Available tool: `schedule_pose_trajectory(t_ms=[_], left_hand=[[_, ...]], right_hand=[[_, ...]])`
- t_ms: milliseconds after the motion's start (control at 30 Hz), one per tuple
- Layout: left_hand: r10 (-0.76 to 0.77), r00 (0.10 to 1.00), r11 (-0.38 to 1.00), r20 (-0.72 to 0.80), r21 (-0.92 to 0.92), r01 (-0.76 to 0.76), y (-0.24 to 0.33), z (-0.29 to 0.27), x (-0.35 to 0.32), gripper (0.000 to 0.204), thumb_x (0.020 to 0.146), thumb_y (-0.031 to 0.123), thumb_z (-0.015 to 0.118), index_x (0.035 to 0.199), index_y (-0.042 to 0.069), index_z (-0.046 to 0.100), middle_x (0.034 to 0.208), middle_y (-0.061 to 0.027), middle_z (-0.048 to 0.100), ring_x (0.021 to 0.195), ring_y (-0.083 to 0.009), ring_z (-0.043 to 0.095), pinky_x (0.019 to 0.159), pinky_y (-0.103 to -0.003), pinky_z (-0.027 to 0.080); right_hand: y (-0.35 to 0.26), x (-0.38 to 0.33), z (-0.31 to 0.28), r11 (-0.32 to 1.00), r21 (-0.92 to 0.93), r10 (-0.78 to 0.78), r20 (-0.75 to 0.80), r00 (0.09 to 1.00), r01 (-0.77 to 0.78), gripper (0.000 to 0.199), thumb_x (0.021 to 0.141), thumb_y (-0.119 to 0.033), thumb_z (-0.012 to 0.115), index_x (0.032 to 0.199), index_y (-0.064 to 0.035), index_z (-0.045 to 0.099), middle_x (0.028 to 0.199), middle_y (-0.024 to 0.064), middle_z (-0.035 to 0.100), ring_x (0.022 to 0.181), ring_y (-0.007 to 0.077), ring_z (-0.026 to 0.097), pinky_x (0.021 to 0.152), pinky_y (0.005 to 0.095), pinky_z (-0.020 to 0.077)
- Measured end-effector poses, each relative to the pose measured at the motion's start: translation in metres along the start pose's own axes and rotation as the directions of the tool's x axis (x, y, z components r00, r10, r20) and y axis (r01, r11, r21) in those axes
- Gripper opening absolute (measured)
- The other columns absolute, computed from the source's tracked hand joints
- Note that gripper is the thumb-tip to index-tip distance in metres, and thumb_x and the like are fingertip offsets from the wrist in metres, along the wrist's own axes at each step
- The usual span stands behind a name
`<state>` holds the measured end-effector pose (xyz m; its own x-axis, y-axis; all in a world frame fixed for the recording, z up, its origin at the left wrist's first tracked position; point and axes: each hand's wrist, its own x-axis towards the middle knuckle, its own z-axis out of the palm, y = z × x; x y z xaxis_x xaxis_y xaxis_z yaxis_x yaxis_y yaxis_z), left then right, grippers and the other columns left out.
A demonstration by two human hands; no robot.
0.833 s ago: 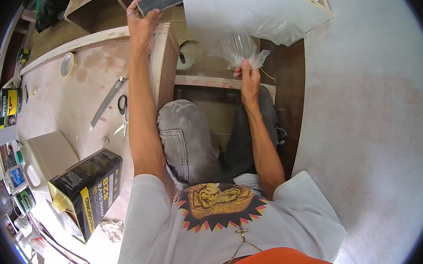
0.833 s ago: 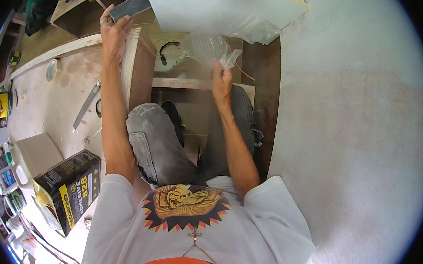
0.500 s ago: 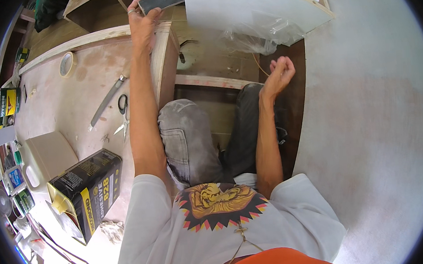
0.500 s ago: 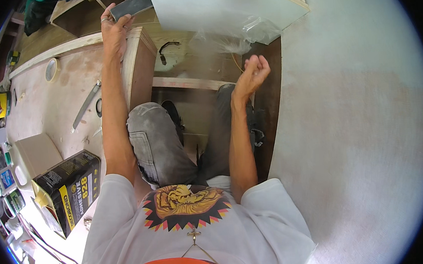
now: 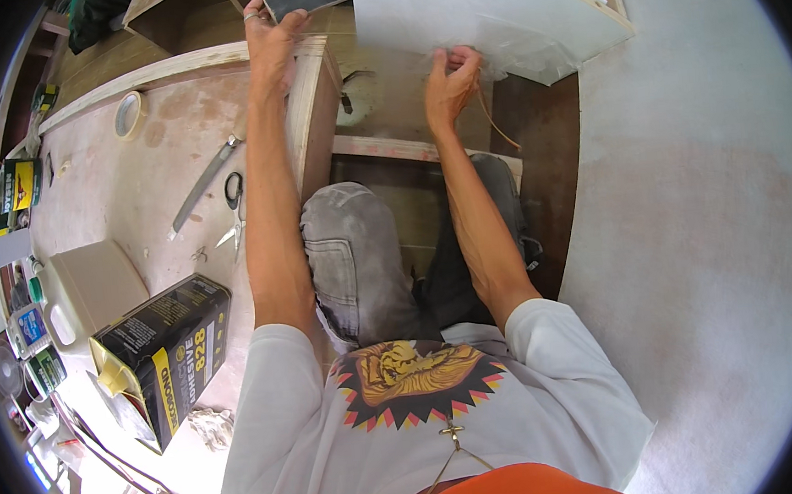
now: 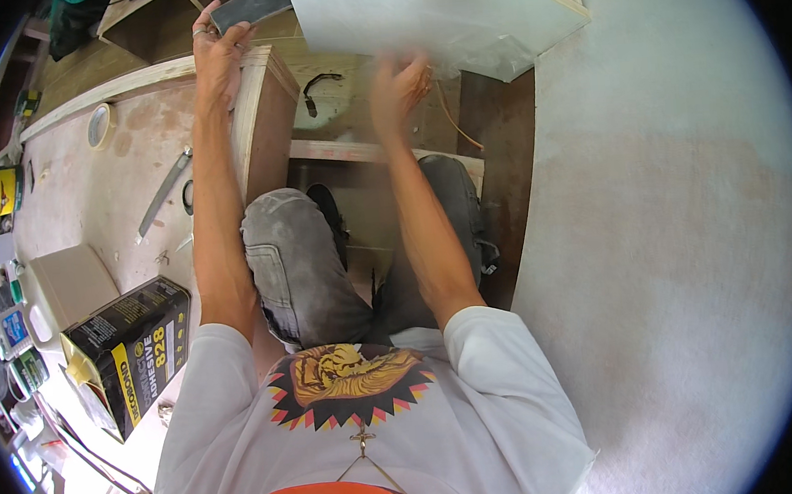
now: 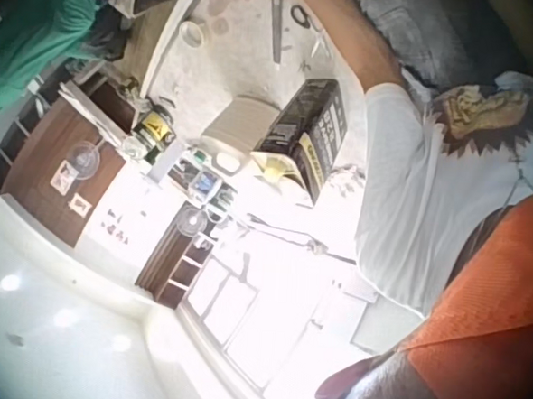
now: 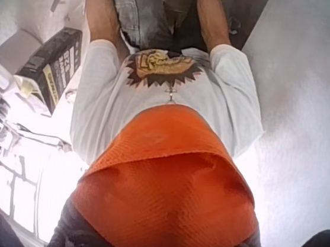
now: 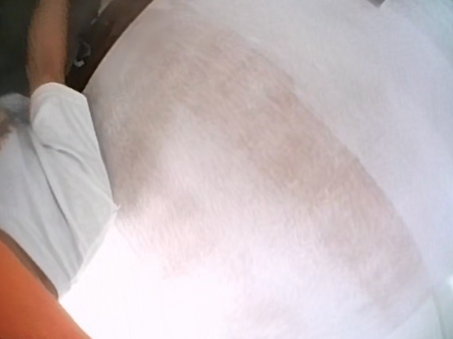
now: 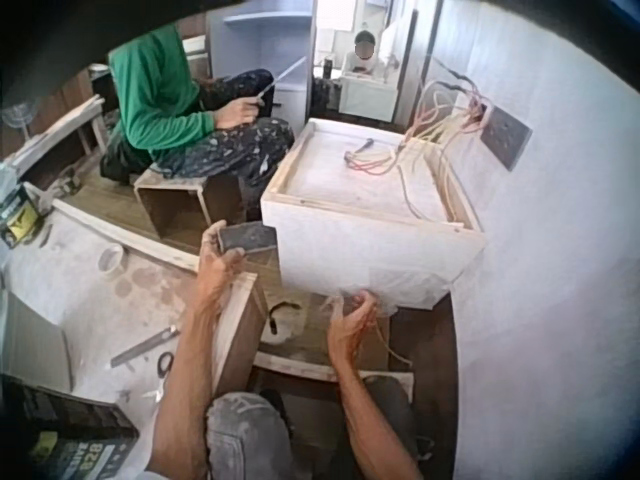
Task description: The person is assembling a wooden structure, using a chisel to carve and shape the wood, and a sanding block to smooth the edges. The person also handles a plastic bag and a small wooden piece.
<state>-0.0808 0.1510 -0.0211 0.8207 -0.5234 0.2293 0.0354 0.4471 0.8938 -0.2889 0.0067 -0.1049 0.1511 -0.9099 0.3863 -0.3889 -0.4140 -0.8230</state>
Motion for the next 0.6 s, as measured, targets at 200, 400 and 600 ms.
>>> schedule_pose_trajectory(t_ms=[200, 400, 600], left_hand=[[-0.013, 1.000, 0.999, -0.019, 0.033, 0.014, -0.001, 0.001, -0.003, 0.067, 0.086, -0.010, 0.066, 0.142, 0.000, 0.031, 0.124, -0.0171, 0.053, 0.109, -0.0252, 0.062, 0.100, -0.042, 0.056], [-0.070, 0.995, 0.992, -0.075, 0.099, 0.077, 0.004, 0.006, -0.009, 0.064, 0.085, -0.010, 0.060, 0.142, 0.007, 0.036, 0.121, -0.0119, 0.053, 0.102, -0.0199, 0.060, 0.089, -0.034, 0.054], [-0.034, 0.997, 0.997, -0.063, 0.061, 0.038, 0.009, 0.013, -0.009, 0.065, 0.085, -0.010, 0.063, 0.141, 0.003, 0.035, 0.122, -0.0143, 0.052, 0.103, -0.0220, 0.060, 0.090, -0.036, 0.053]], right_hand=[[0.018, -0.014, -0.020, 0.979, 0.185, 0.044, 0.191, 0.981, -0.080, 0.021, 0.094, -0.020, 0.061, 0.099, 0.0003, 0.060, 0.085, 0.0170, 0.065, 0.082, 0.0336, 0.064, 0.077, 0.0439, 0.0484], [0.012, -0.041, -0.091, 0.979, 0.116, 0.108, 0.397, 0.911, -0.167, 0.021, 0.094, -0.021, 0.063, 0.101, -0.0015, 0.060, 0.087, 0.0162, 0.068, 0.080, 0.0299, 0.067, 0.075, 0.0416, 0.0510], [0.020, -0.090, -0.123, 0.973, 0.164, 0.058, 0.518, 0.853, -0.166, 0.019, 0.098, -0.019, 0.062, 0.099, -0.0008, 0.060, 0.083, 0.0041, 0.059, 0.077, 0.0153, 0.056, 0.075, 0.0297, 0.0475]])
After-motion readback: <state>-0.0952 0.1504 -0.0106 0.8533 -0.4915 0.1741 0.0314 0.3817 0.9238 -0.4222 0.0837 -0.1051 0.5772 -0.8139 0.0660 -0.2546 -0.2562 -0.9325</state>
